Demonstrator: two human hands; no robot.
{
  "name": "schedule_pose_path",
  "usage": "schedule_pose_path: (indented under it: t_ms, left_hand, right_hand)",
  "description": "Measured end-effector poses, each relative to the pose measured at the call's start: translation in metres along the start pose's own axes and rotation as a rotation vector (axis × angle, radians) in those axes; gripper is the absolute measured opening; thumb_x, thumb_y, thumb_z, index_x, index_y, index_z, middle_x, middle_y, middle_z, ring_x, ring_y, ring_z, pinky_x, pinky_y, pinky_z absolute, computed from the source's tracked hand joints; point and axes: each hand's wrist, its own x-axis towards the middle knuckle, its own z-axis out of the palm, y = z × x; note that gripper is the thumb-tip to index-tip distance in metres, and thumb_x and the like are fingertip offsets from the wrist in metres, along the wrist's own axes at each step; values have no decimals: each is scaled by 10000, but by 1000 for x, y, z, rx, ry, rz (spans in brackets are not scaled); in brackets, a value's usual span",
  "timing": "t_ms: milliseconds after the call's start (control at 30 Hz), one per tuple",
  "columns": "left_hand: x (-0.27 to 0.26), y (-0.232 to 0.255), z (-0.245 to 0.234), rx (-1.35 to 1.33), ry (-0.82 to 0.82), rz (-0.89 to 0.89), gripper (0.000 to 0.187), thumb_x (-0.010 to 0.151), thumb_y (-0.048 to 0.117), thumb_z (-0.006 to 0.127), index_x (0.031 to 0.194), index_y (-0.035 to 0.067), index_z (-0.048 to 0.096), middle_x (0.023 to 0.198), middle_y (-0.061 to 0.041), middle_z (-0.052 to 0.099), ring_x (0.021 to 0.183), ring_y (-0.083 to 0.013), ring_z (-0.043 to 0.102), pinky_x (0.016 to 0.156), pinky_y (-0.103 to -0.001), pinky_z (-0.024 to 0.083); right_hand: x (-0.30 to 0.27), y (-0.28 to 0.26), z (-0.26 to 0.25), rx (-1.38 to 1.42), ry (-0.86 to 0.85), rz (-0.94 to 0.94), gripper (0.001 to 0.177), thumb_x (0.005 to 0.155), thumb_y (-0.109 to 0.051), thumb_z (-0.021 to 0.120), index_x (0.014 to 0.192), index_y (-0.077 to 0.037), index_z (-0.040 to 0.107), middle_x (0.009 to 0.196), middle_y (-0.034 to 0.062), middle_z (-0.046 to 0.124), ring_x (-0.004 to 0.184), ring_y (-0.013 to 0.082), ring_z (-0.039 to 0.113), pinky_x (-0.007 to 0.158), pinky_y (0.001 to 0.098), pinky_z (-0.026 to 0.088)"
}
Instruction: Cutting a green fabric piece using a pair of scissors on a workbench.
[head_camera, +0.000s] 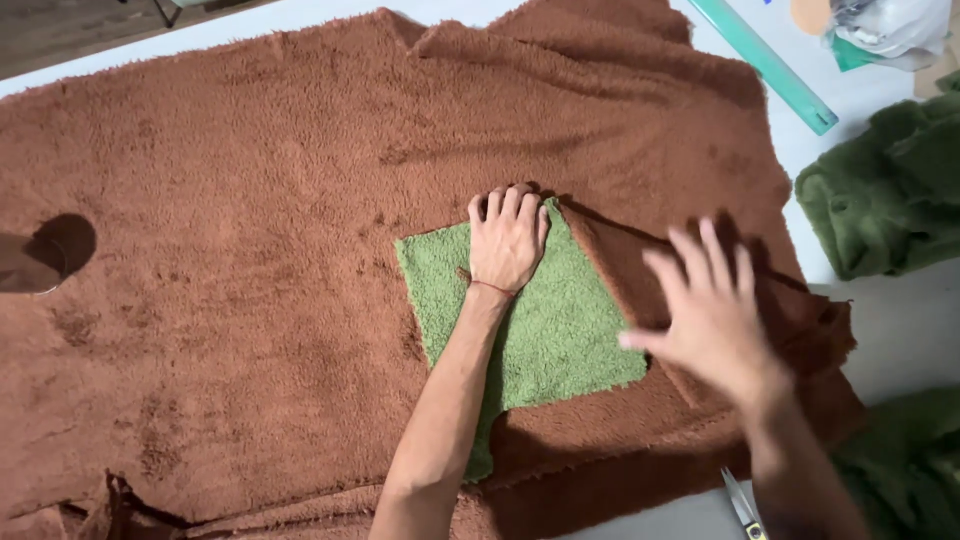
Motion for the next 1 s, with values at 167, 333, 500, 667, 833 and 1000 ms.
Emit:
schedule_pose_path:
  t_ms: [167, 333, 500, 667, 833, 1000]
  left_hand:
    - [1, 0, 2, 17, -16, -5, 241, 1006, 293, 592, 1115, 88, 655, 1220, -87, 633, 1187, -291, 562, 1077, -529, 380]
    - [0, 0, 0, 15, -17, -9, 222, 1019, 284, 581, 1102, 89, 652, 1200, -89, 636, 1181, -291, 567, 1074, -528, 381]
    - [2, -2, 0, -31, 28, 1, 231, 1038, 267, 564, 1153, 89, 657, 1177, -85, 654, 1164, -281, 581, 1066, -514, 380]
    - [-1, -3, 0, -152, 58, -28, 223, 1029, 293, 632, 1139, 102, 666, 1108, -65, 691, 1104, -254, 623, 1089, -478, 398]
    - [-2, -7, -1, -126, 35, -55, 211, 991, 289, 669, 1125, 126, 674, 1128, -45, 703, 1151, -242, 632, 1121, -475, 396]
    - [-15, -6, -40, 8, 9, -149, 414, 998, 350, 634, 1344, 123, 623, 1359, -76, 638, 1342, -260, 542, 1209, -554, 287]
  right_hand:
    - [-30, 38, 54, -577, -124, 157, 857, 739, -606, 753, 1436, -200, 464, 1654, 139, 218, 1543, 384, 198, 1177, 659, 175]
    - [19, 155, 36, -399, 374, 65, 473, 960, -274, 663, 1389, -113, 544, 1415, 100, 544, 1198, 272, 566, 1124, 530, 404]
    - [48, 58, -51, -534, 740, 44, 609, 856, -271, 769, 1396, -54, 590, 1286, 145, 621, 1163, 282, 621, 997, 440, 480]
    - [64, 6, 30, 26, 334, -92, 309, 899, -384, 806, 1099, -153, 766, 1144, 63, 731, 1056, 258, 663, 965, 440, 495]
    - [83, -33, 69, 145, 371, -56, 486, 876, -435, 805, 1233, -129, 682, 1149, 68, 701, 1080, 280, 610, 999, 495, 404]
    - [87, -52, 80, 135, 461, -81, 730, 927, -424, 748, 1531, -104, 492, 1344, 151, 591, 1227, 341, 526, 1040, 542, 363]
